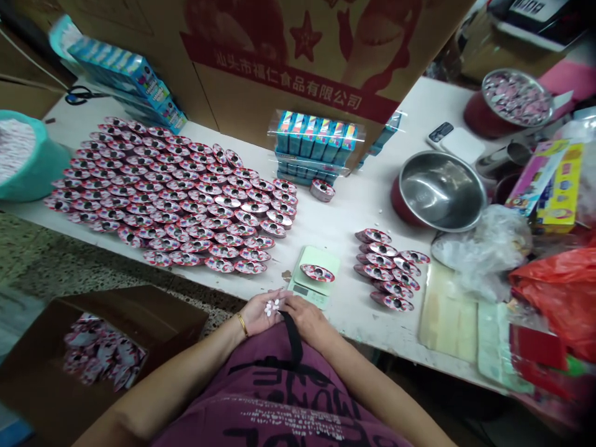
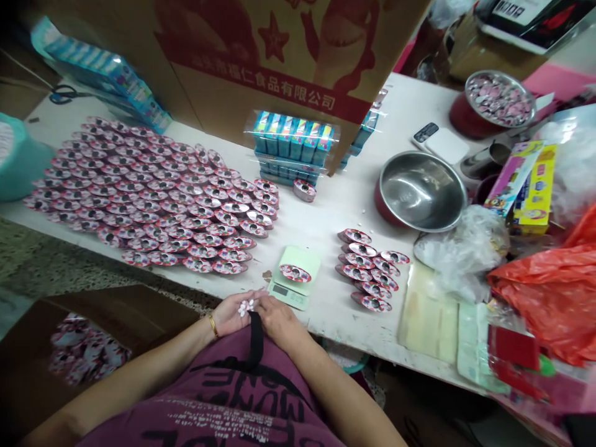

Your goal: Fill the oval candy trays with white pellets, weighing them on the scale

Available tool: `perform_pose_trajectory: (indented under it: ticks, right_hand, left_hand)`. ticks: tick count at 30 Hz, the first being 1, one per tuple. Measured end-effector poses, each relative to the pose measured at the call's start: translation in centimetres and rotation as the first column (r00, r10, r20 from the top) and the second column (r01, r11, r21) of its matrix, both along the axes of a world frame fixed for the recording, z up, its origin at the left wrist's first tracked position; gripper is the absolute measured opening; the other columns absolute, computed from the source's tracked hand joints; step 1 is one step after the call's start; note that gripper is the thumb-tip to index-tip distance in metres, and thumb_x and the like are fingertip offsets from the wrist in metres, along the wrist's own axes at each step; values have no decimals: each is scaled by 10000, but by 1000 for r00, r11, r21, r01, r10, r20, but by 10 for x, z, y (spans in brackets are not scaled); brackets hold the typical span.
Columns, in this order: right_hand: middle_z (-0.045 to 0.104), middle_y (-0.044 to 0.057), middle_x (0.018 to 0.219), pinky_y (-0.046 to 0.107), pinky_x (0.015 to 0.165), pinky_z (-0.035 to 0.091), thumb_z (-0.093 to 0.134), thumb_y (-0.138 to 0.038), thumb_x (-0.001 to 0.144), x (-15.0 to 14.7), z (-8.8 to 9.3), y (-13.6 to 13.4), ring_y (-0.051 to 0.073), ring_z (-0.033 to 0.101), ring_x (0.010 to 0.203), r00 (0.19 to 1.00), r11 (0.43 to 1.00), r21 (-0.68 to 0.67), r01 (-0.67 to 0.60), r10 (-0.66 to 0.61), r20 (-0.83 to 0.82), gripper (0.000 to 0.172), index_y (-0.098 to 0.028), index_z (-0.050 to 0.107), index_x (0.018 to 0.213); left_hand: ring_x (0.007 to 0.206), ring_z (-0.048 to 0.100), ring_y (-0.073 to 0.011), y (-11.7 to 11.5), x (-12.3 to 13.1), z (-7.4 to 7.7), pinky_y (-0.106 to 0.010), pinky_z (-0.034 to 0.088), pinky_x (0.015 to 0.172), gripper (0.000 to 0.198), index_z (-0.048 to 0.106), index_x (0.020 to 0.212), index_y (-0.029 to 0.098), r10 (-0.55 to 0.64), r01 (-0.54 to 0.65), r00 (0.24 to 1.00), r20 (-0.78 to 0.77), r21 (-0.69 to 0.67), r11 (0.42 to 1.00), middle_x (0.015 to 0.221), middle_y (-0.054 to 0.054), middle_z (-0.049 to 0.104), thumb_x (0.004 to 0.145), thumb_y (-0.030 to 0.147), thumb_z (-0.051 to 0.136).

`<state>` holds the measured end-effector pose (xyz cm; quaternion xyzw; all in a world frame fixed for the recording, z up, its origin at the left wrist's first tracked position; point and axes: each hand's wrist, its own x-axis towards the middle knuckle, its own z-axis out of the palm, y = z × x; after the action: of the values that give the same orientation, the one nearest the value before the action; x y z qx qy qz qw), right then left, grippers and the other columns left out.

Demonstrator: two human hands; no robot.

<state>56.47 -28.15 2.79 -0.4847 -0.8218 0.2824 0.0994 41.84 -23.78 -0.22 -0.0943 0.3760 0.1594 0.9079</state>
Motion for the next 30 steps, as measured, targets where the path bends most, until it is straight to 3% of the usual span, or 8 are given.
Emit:
perform_pose_trajectory:
  ticks: [3, 7, 11, 14, 19, 23, 27, 30]
  right_hand:
    - [534, 58, 987, 262, 820, 388, 439, -132, 766, -3, -1, -1, 151, 463, 953, 998, 1000, -1, -30, 30, -64, 260, -167, 501, 1016]
    - [557, 62, 939, 248, 781, 410, 417, -133, 774, -2, -7, -6, 142, 496, 899, 993, 1000, -5, 5, -6, -122, 252, -158, 509, 1008]
    - [549, 50, 798, 232, 690, 435, 387, -178, 800, 20, -9, -4, 130, 514, 771, 956, 968, 8, 249, -244, -161, 174, -159, 525, 906]
    - [533, 49, 790, 248, 712, 427, 361, -179, 814, 45, -9, 12, 134, 511, 778, 877, 877, 79, 474, -461, -139, 176, -176, 523, 884]
    - [532, 60, 885, 253, 730, 434, 370, -188, 814, 70, -10, 31, 137, 520, 808, 850, 846, 88, 526, -520, -82, 215, -194, 530, 958]
    - [537, 65, 941, 274, 780, 423, 345, -172, 823, 66, -4, 4, 139, 511, 889, 769, 774, 85, 628, -601, -218, 266, -198, 489, 1045]
    - [579, 47, 821, 256, 702, 448, 364, -186, 817, 52, -9, -45, 134, 548, 784, 880, 896, -95, 434, -444, -166, 226, -200, 546, 951]
    - [587, 34, 777, 244, 656, 455, 374, -207, 816, 47, -23, -68, 131, 556, 734, 894, 889, -205, 410, -436, -106, 213, -203, 573, 891]
  left_hand:
    - [628, 566, -109, -6, -5, -5, -243, 411, 669, 285, 542, 1003, 62, -10, 10, 1000, 11, -22, 1000, 787, -75, 622, 761, 183, 452]
    - [659, 580, -136, -6, -6, -4, -270, 418, 686, 274, 550, 979, 64, -60, 61, 998, 14, -8, 998, 763, -79, 623, 756, 194, 457]
    - [818, 578, -181, -2, -4, -2, -318, 389, 806, 265, 560, 942, 41, -65, 64, 997, 39, 32, 997, 864, -132, 620, 756, 191, 445]
    - [988, 512, -224, 2, 1, -1, -346, 342, 880, 286, 554, 960, 31, -82, 80, 995, 53, 38, 996, 1004, -174, 578, 754, 198, 447]
    - [1054, 460, -250, 3, 4, -1, -355, 324, 906, 305, 550, 978, 27, -88, 86, 995, 49, 39, 996, 1069, -187, 545, 747, 206, 464]
    - [1051, 462, -250, 1, -7, -1, -347, 330, 903, 305, 545, 994, 34, -50, 49, 998, 27, 47, 998, 1077, -176, 543, 749, 196, 463]
    - [1025, 485, -226, -1, -20, 0, -332, 352, 883, 299, 540, 1014, 58, -4, 4, 1000, -5, 46, 999, 1073, -153, 549, 747, 164, 456]
    - [996, 505, -203, -2, -23, 1, -323, 367, 866, 307, 533, 1029, 73, 1, 0, 1000, -23, 47, 999, 1078, -147, 547, 739, 127, 448]
